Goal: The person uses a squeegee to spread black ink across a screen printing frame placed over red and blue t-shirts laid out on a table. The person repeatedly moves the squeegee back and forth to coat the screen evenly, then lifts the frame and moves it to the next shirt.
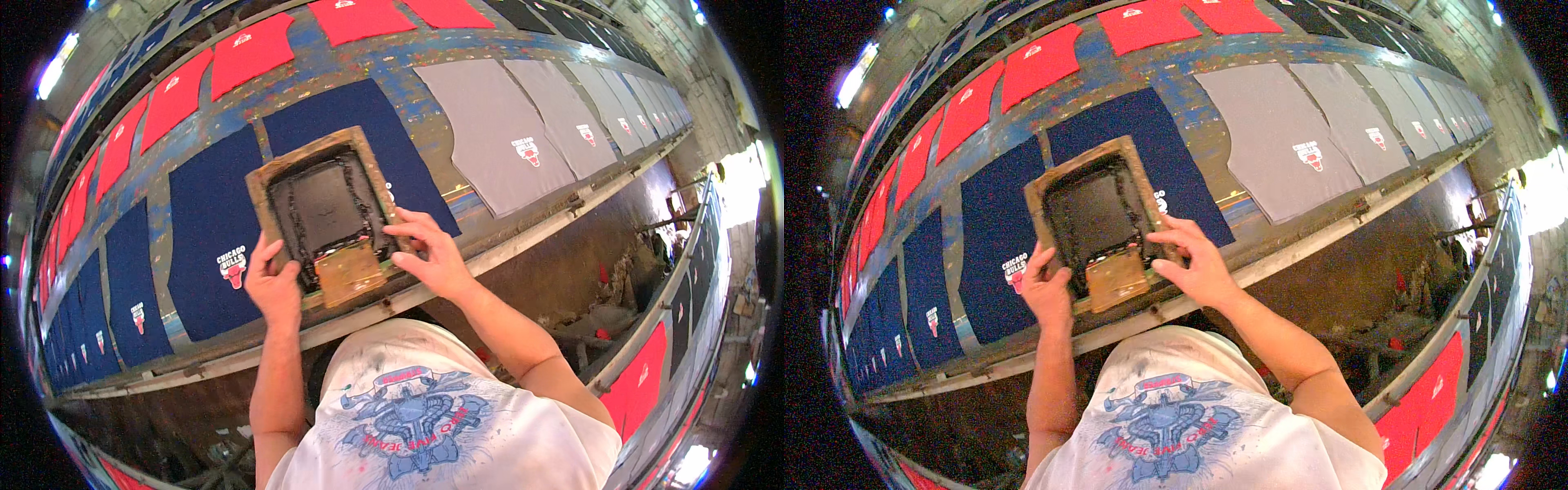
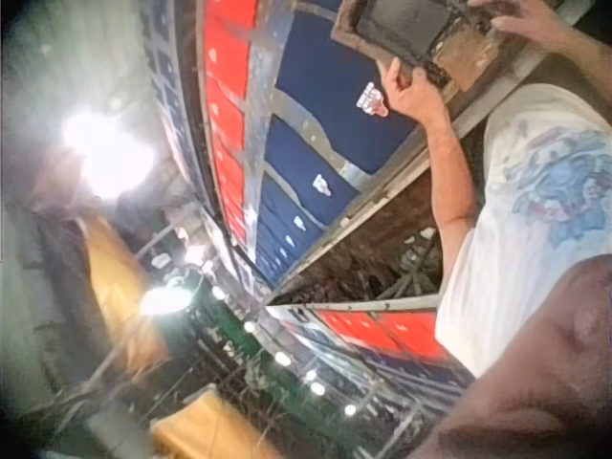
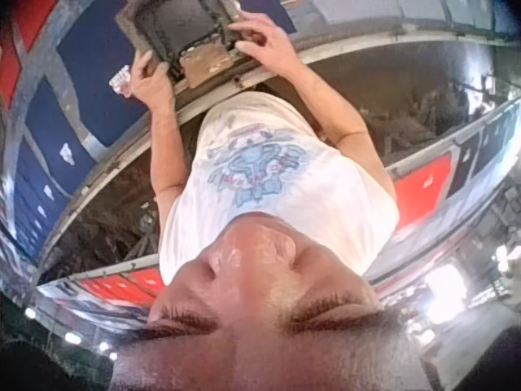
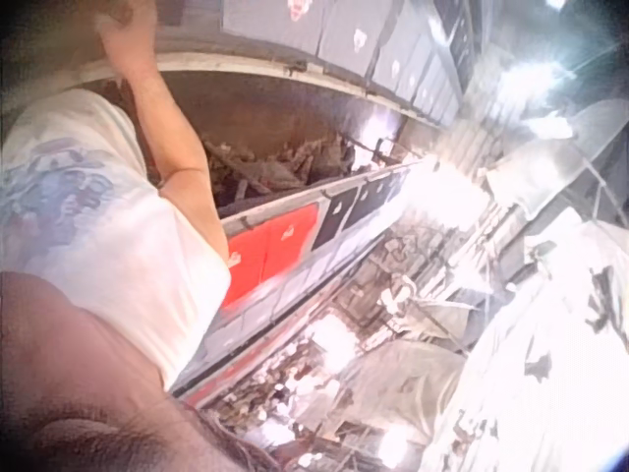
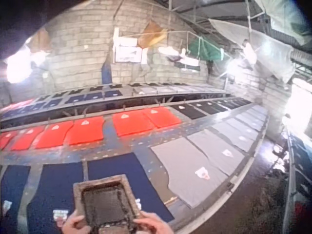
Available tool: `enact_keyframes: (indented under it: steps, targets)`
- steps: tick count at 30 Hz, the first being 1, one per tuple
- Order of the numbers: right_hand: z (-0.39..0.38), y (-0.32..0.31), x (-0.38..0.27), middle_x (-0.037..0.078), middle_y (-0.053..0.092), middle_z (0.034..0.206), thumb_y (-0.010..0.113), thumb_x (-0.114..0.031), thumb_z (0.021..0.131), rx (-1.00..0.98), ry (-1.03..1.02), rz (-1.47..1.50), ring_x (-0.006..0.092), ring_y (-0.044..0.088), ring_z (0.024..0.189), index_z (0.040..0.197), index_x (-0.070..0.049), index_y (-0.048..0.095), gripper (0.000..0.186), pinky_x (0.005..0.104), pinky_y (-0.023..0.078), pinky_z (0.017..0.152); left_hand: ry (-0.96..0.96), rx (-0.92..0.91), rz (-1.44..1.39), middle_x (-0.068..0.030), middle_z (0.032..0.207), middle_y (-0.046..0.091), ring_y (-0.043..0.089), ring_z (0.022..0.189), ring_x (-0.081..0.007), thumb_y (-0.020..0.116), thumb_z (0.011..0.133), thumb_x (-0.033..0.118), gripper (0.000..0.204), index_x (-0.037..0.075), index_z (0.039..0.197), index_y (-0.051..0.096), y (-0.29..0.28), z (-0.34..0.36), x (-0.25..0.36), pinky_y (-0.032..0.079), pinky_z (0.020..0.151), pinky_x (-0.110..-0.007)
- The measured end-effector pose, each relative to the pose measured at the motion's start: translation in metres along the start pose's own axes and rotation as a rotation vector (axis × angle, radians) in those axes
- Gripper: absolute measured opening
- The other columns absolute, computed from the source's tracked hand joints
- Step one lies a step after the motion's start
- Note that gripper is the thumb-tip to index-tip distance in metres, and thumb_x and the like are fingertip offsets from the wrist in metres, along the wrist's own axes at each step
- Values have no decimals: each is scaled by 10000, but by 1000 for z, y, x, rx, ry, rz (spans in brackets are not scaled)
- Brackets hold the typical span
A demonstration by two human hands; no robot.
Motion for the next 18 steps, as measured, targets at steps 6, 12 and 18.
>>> enact_keyframes:
  steps: [6,12,18]
  targets:
    - [-11,-65,43,187,629,1594,840,-161,946,37,78,-35,269,627,1406,1347,-119,808,405,395,541,1094,78,-59,58,-245,1685,565,624,1484,-291,690,824,-201,421,-41,1208,755,73,-31,-14,502,1222,-392]
    - [-11,-82,63,186,620,1584,795,-47,963,-14,55,51,233,624,1401,1342,-50,800,379,386,547,1140,22,-68,74,-247,1679,571,635,1476,-294,690,823,-198,387,-45,1172,757,89,-40,-25,501,1227,-393]
    - [-12,-89,67,185,585,1626,795,-49,969,-42,85,39,262,629,1415,1348,-59,798,379,395,548,1162,-73,-59,106,-237,1703,554,637,1477,-291,696,825,-206,410,-35,1192,762,93,-43,-31,505,1229,-388]
Point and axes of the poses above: each hand's wrist, its own z-axis towards the middle knuckle, its own y-axis out of the palm, x = y × z, the point moved 6 cm from there along z, towards the middle knuckle
